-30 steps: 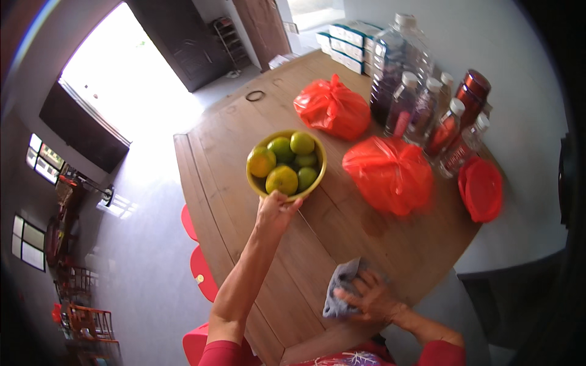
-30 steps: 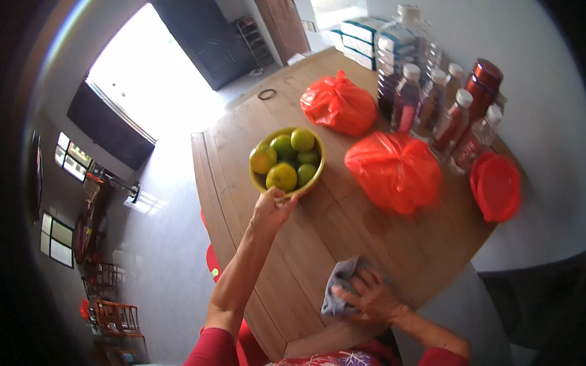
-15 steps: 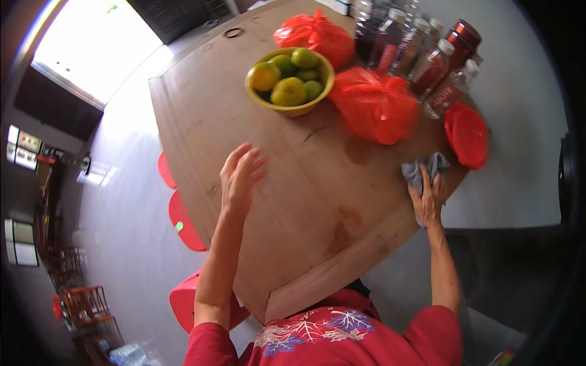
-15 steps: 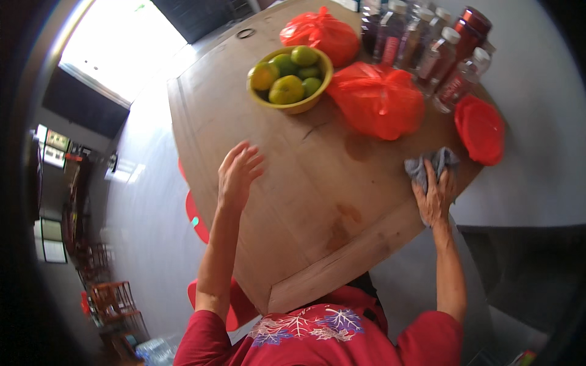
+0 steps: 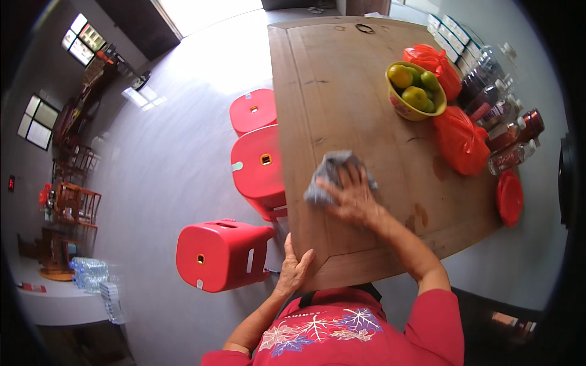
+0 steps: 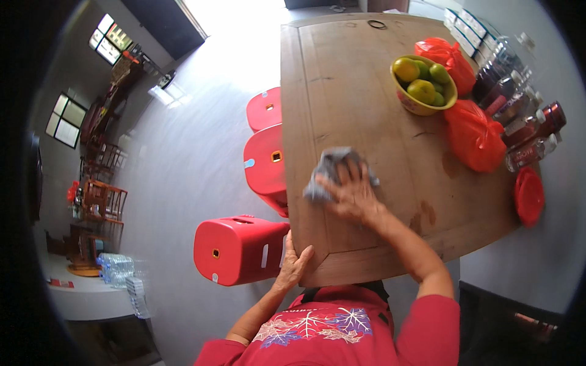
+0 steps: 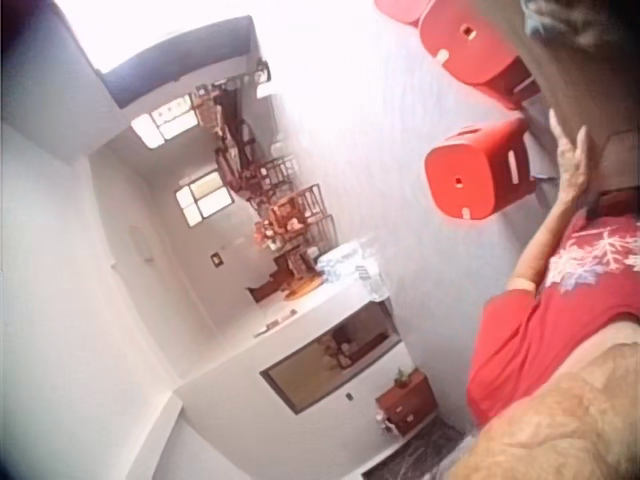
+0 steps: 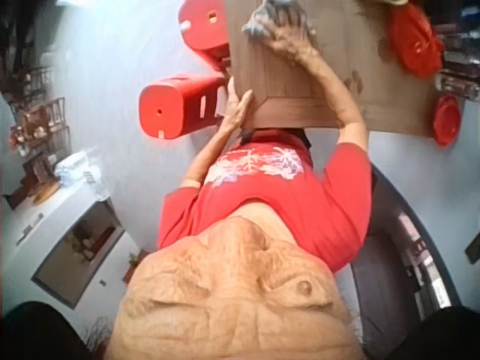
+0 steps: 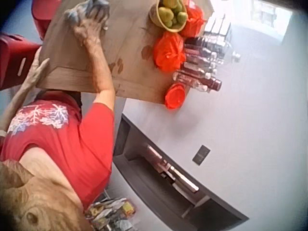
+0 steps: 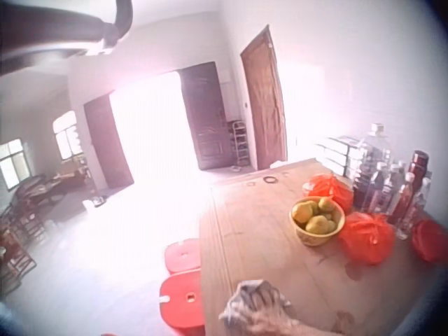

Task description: The person wipes several red plastic plates with a gray cloth on a wooden table. They handle the plates one at a time, wiping both the inside and outside surfaces, then place them back on the table. The person also wipes the table surface at the end.

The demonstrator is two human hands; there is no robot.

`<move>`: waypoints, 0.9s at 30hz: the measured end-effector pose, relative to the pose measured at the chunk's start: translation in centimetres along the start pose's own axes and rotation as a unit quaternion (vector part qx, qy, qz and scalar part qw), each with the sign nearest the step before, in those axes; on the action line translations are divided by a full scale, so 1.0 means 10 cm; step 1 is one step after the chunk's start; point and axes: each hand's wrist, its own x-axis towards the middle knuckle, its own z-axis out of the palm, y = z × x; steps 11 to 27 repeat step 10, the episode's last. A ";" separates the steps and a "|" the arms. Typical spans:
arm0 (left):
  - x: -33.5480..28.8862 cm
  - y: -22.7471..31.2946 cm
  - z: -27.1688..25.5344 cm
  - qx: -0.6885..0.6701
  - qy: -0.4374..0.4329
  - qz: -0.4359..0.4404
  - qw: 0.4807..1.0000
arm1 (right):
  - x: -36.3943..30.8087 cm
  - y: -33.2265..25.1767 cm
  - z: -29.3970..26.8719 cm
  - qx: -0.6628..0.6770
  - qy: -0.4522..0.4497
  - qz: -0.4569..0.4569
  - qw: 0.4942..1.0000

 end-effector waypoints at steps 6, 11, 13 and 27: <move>0.02 -0.12 0.01 -0.059 0.013 0.039 0.997 | 1.15 0.06 0.13 -0.002 -0.063 0.195 0.979; 0.01 -0.15 -0.01 -0.102 0.020 0.009 0.995 | 1.01 -0.43 0.32 -0.064 -0.138 0.111 0.982; 0.01 -0.15 -0.01 -0.102 0.020 0.009 0.995 | 1.01 -0.43 0.32 -0.064 -0.138 0.111 0.982; 0.01 -0.15 -0.01 -0.102 0.020 0.009 0.995 | 1.01 -0.43 0.32 -0.064 -0.138 0.111 0.982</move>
